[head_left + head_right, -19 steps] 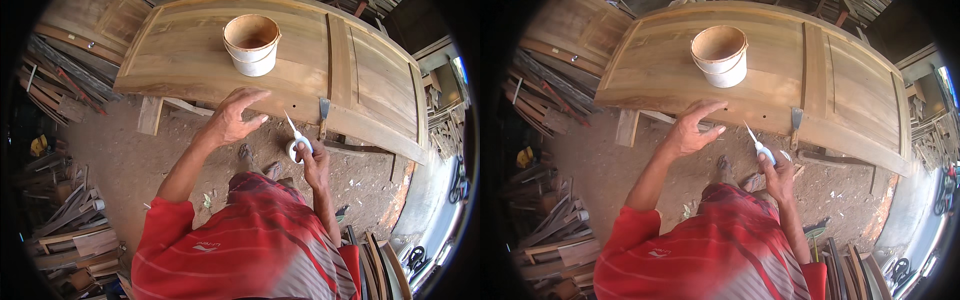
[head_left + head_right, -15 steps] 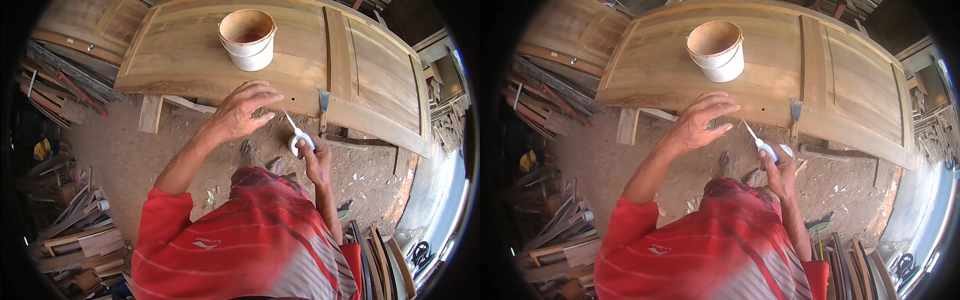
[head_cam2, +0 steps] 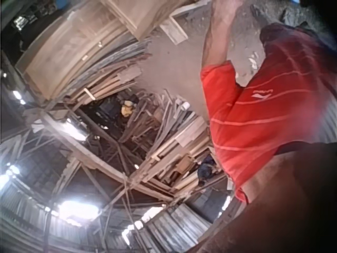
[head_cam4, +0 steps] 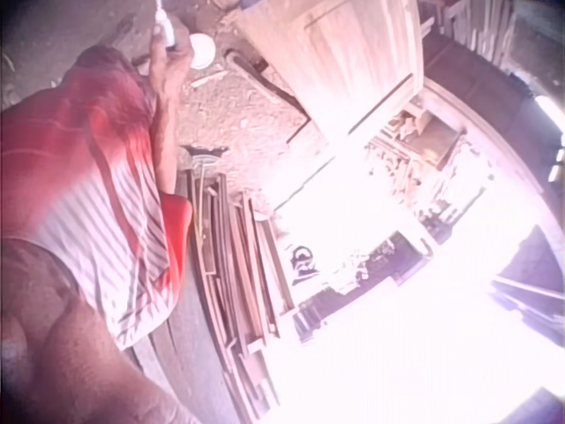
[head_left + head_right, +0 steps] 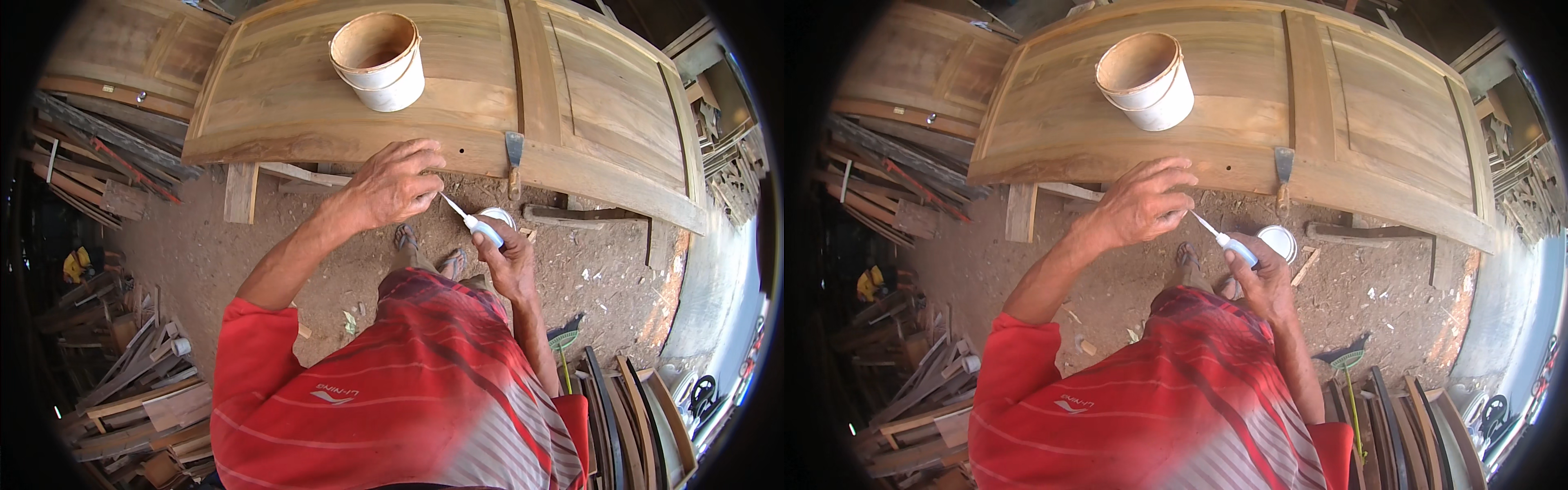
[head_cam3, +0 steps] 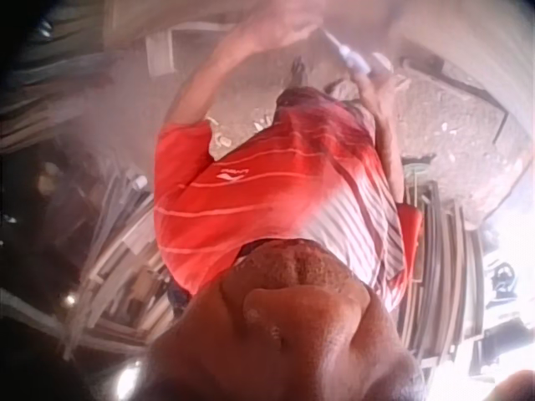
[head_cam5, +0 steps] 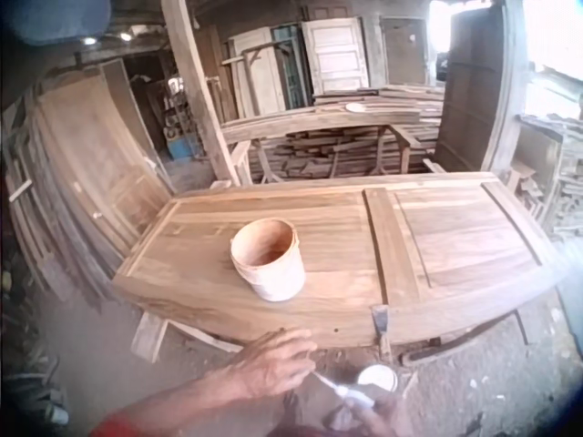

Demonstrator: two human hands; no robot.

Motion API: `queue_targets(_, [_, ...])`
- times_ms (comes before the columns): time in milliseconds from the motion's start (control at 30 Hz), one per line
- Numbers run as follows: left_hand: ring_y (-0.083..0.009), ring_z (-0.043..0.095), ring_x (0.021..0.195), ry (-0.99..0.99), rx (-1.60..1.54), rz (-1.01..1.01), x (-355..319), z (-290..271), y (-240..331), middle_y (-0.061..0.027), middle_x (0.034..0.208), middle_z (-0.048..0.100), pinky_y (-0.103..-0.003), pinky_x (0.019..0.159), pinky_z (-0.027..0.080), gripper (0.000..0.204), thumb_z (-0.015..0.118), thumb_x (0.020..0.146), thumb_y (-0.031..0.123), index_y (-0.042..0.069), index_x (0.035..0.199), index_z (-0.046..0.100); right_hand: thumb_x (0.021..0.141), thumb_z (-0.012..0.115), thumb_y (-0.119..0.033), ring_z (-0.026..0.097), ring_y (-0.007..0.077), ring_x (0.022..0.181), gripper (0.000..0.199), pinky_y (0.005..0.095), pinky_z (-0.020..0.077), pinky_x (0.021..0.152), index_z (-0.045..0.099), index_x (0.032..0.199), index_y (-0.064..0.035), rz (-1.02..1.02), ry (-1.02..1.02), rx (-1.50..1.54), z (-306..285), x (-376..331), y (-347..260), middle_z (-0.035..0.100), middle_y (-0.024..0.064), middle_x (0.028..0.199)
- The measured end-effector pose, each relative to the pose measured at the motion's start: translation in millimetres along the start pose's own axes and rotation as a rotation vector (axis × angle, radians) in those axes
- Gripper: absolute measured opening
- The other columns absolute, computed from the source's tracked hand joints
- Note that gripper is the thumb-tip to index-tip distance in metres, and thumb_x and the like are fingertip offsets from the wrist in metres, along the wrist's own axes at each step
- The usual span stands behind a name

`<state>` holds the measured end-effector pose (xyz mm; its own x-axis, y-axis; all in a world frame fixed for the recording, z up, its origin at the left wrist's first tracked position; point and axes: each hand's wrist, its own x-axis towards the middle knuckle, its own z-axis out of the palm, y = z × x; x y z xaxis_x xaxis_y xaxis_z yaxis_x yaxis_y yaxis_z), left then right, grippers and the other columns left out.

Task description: The person fills holes in a wooden panel by putting filler from a bucket and glue from a bottle into the holes, pressing the mixture in by hand, and smoothing it with a scraper.

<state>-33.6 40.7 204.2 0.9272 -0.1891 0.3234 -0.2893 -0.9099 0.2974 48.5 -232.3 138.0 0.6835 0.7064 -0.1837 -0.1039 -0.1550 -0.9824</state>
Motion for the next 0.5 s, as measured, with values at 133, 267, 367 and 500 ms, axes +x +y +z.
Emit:
queue_targets(133, [-0.0319,0.06,0.132,0.01,0.045,-0.01,3,3,5,-0.0081,0.125,0.069,-0.047,0.106,0.053,0.02,0.081,0.076,0.009,0.009,0.096,0.078,0.102,0.073,-0.028,0.064,0.0125,0.088,0.035,0.031,0.0527,0.079,0.074,0.125,-0.0012,0.089,-0.033,-0.006,-6,-3,-8,0.072,0.0045,0.096])
queue_targets(267, [-0.031,0.063,0.128,0.042,0.047,0.004,9,2,11,-0.0075,0.117,0.071,-0.046,0.1,0.056,0.021,0.08,0.075,0.005,0.007,0.096,0.076,0.101,0.073,-0.026,0.065,0.0166,0.093,0.033,0.035,0.0524,0.085,0.075,0.122,-0.0013,0.033,-0.024,-0.031,-12,-4,-6,0.073,0.0093,0.1])
queue_targets(367, [-0.0312,0.068,0.119,0.101,0.063,-0.021,19,-7,10,-0.0087,0.109,0.072,-0.045,0.096,0.057,0.021,0.078,0.075,0.001,0.006,0.095,0.074,0.101,0.073,-0.025,0.065,0.0172,0.093,0.032,0.0356,0.0526,0.085,0.075,0.123,-0.0014,0.019,-0.034,-0.042,-16,-9,-12,0.073,0.0095,0.101])
queue_targets(500, [-0.032,0.072,0.107,0.224,0.114,-0.143,22,-29,-7,-0.0115,0.101,0.072,-0.044,0.089,0.058,0.02,0.073,0.075,-0.005,0.004,0.093,0.071,0.101,0.076,-0.024,0.062,0.01,0.082,0.031,0.0279,0.0512,0.071,0.075,0.124,-0.0025,0.058,0.068,0.178,-28,-13,-6,0.071,0.0019,0.096])
